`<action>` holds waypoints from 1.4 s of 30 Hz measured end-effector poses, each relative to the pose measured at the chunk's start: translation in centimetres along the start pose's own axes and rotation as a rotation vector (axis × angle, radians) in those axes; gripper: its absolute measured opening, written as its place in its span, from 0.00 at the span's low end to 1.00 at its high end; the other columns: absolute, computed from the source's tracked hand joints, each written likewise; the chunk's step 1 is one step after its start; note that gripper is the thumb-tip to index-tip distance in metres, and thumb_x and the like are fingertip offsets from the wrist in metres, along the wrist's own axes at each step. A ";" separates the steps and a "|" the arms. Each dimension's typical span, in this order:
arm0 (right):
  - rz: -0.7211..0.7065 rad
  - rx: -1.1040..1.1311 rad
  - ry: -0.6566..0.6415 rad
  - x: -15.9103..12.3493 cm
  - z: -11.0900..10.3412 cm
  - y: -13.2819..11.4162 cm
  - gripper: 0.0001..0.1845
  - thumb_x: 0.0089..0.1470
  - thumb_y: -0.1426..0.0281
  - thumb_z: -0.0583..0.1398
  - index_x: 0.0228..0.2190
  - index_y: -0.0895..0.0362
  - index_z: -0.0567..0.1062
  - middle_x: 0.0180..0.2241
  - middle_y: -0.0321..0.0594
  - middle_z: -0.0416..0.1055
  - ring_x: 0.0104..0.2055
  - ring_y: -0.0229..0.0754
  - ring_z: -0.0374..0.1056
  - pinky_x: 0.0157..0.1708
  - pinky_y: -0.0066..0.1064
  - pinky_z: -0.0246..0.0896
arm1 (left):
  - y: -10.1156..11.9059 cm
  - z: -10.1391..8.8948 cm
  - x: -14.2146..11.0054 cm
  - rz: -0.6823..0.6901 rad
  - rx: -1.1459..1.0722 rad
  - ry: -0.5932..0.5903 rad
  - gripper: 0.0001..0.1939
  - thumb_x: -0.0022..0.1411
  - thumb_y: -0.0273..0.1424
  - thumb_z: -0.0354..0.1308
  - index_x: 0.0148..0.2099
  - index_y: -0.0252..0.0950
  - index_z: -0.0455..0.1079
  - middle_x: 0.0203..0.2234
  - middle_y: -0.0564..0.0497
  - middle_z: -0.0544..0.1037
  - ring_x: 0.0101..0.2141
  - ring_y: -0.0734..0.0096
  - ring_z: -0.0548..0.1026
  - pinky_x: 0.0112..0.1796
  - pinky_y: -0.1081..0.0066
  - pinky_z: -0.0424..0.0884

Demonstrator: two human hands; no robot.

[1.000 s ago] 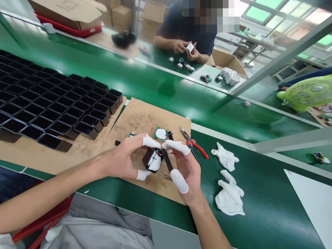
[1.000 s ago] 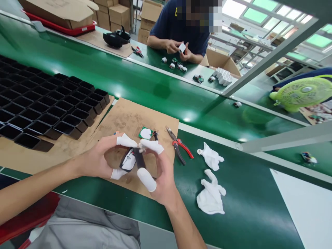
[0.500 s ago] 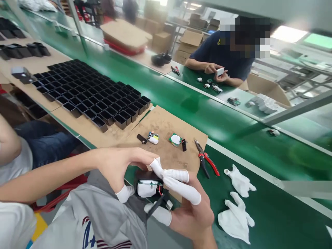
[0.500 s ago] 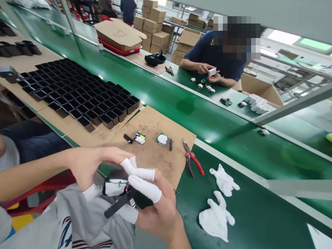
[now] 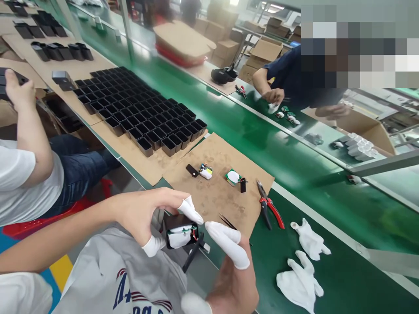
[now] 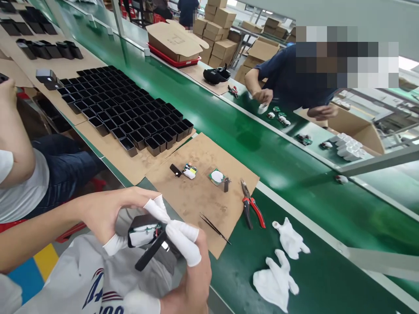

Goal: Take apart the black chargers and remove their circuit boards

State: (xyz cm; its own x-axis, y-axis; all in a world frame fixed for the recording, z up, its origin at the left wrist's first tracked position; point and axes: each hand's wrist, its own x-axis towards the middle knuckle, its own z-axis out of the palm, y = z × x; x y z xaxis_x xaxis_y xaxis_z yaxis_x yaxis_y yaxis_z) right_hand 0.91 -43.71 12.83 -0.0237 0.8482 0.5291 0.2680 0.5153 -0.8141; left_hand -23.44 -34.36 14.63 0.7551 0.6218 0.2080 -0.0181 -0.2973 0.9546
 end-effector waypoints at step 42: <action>0.331 0.092 0.322 0.2 7.8 5.7 0.43 0.63 0.28 0.61 0.55 0.52 0.80 0.47 0.48 0.81 0.50 0.58 0.81 0.53 0.50 0.80 | -4.0 -2.6 -1.1 -0.044 0.281 0.257 0.42 0.50 0.29 0.78 0.67 0.46 0.74 0.54 0.44 0.85 0.56 0.46 0.85 0.54 0.56 0.85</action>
State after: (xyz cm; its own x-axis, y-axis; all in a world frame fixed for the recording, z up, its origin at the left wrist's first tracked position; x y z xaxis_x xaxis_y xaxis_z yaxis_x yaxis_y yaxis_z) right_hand -5.11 -39.59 6.44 0.3522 0.8953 0.2727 0.1239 0.2442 -0.9618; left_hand -25.86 -31.98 11.10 0.5612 0.7894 0.2486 0.2184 -0.4310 0.8755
